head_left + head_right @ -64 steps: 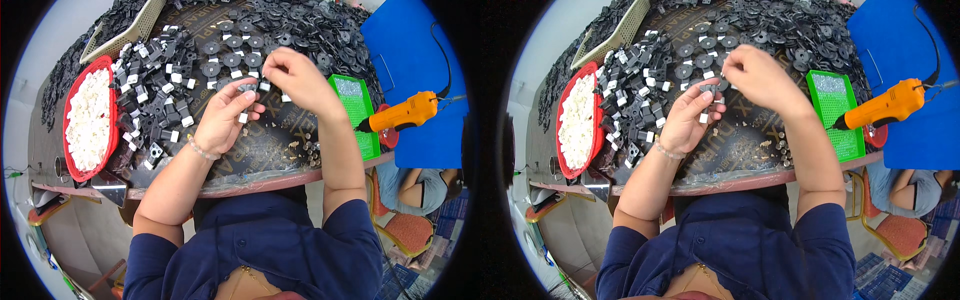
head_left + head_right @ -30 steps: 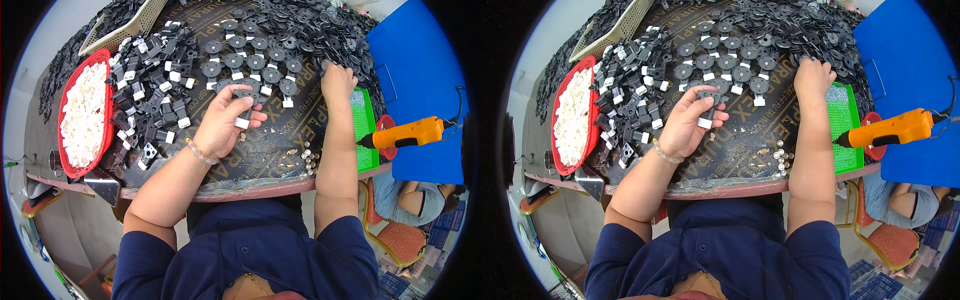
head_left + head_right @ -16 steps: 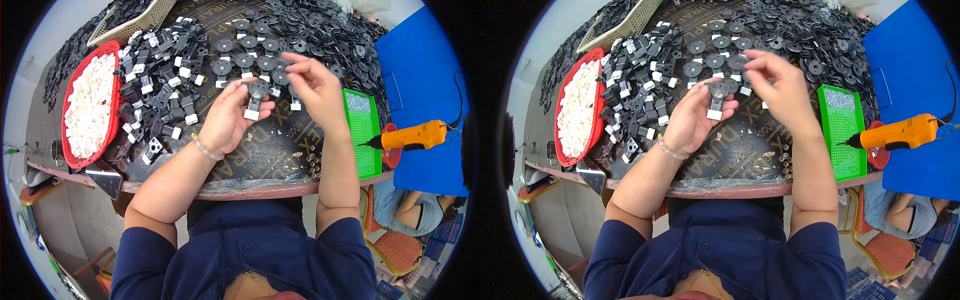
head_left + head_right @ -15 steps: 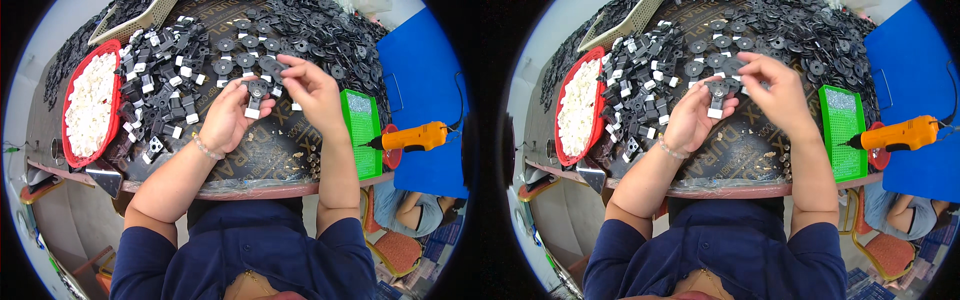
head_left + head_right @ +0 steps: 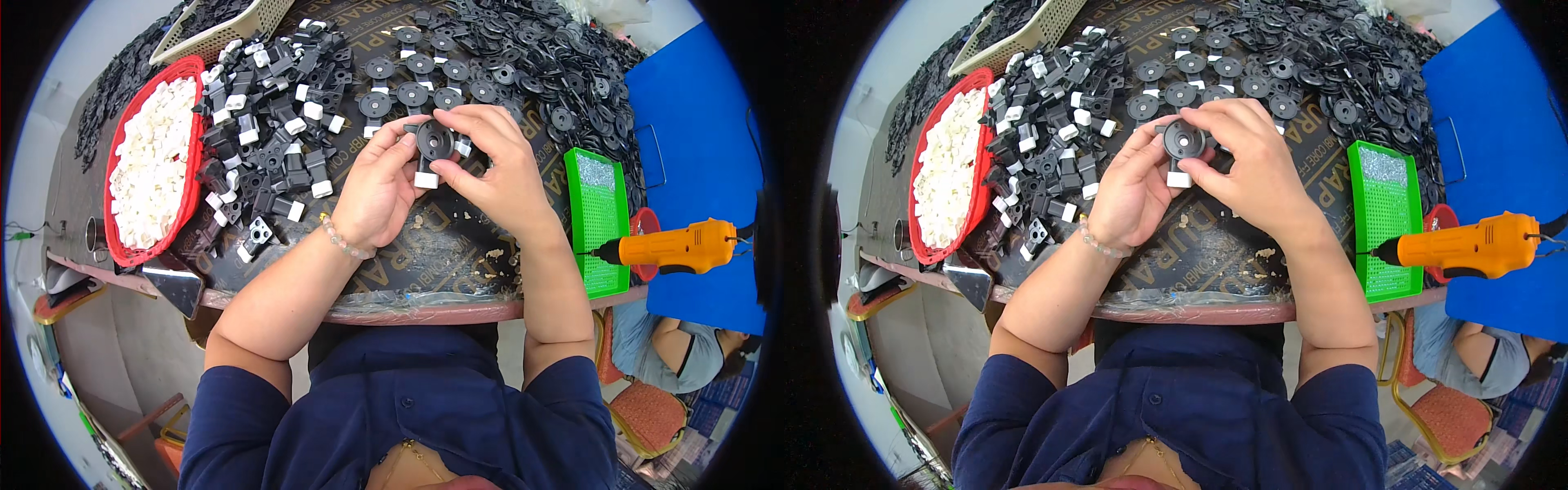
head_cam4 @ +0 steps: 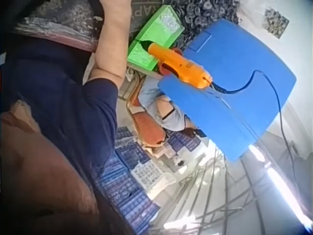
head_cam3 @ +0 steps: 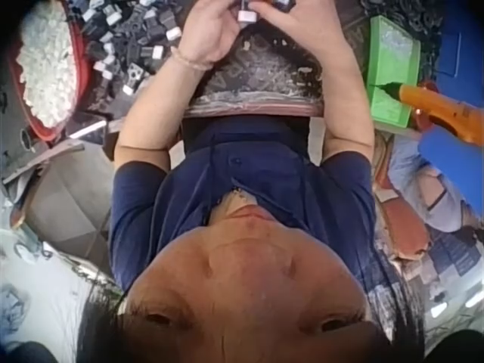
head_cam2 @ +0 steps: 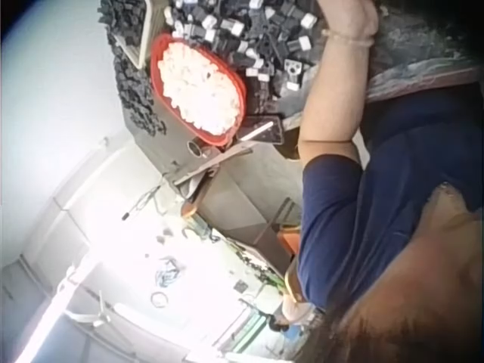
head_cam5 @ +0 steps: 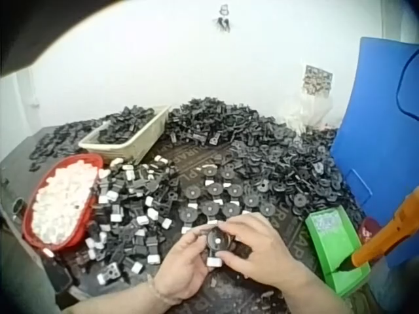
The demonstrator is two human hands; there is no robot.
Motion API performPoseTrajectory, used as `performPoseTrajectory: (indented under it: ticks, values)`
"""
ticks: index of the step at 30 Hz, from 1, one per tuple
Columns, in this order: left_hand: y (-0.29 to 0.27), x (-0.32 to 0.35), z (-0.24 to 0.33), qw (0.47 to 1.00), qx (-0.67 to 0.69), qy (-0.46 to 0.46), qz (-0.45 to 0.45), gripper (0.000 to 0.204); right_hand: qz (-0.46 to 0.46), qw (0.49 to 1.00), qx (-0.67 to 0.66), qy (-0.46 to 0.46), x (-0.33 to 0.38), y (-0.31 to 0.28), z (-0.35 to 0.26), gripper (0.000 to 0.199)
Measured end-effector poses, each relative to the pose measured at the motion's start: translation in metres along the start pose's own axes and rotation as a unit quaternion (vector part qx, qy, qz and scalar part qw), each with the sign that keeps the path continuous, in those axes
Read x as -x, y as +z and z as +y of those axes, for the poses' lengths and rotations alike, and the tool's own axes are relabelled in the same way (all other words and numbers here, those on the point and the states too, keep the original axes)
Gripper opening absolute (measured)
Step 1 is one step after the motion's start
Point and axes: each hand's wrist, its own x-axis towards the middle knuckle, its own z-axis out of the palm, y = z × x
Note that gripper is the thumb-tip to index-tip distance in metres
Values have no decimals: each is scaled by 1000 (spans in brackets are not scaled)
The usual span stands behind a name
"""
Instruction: Assembling small plastic toy components by fitting circular pieces onto T-shaped pieces at a factory workbench.
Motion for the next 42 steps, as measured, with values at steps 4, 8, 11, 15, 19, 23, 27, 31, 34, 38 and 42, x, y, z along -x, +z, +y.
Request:
performPoseTrajectory:
  ticks: [4, 8, 11, 15, 19, 23, 27, 31, 34, 38, 42]
  values:
    - [-4, 1, -4, 1000, -25, 6, -3, 30, -33, 999, 8, 11, 0, -4, -5, 47]
    - [-9, 1, -10, 999, -37, -13, -13, 31, -70, 997, 23, 8, 0, -9, -6, 49]
    - [-2, 3, -12, 1000, -17, -12, 7, 27, -82, 996, 38, 4, 1, -11, -7, 49]
    - [-5, 2, -12, 999, -42, -18, -16, 31, -93, 995, 20, 7, 1, -13, -5, 47]
    - [2, 9, -9, 999, -29, -43, 2, 43, -69, 996, 16, 62, 0, -27, 11, 43]
    - [4, 10, -3, 996, -67, -55, -8, 50, 36, 962, 197, 186, 4, -58, 48, 44]
    - [4, 9, -5, 992, -93, -75, -51, 45, -32, 921, 277, 274, 22, -72, 85, 50]
    - [1, 10, -7, 988, -97, -90, -78, 40, -96, 918, 215, 318, 25, -62, 109, 54]
    - [4, 16, -4, 982, -124, -89, -107, 36, -83, 936, 174, 293, 20, -58, 102, 55]
    - [15, 22, 4, 929, -188, -114, -299, 41, -50, 975, 129, 176, -3, -50, 57, 51]
    - [13, 34, 1, 860, -131, -191, -454, 45, -148, 987, 43, -54, -24, 27, -1, 46]
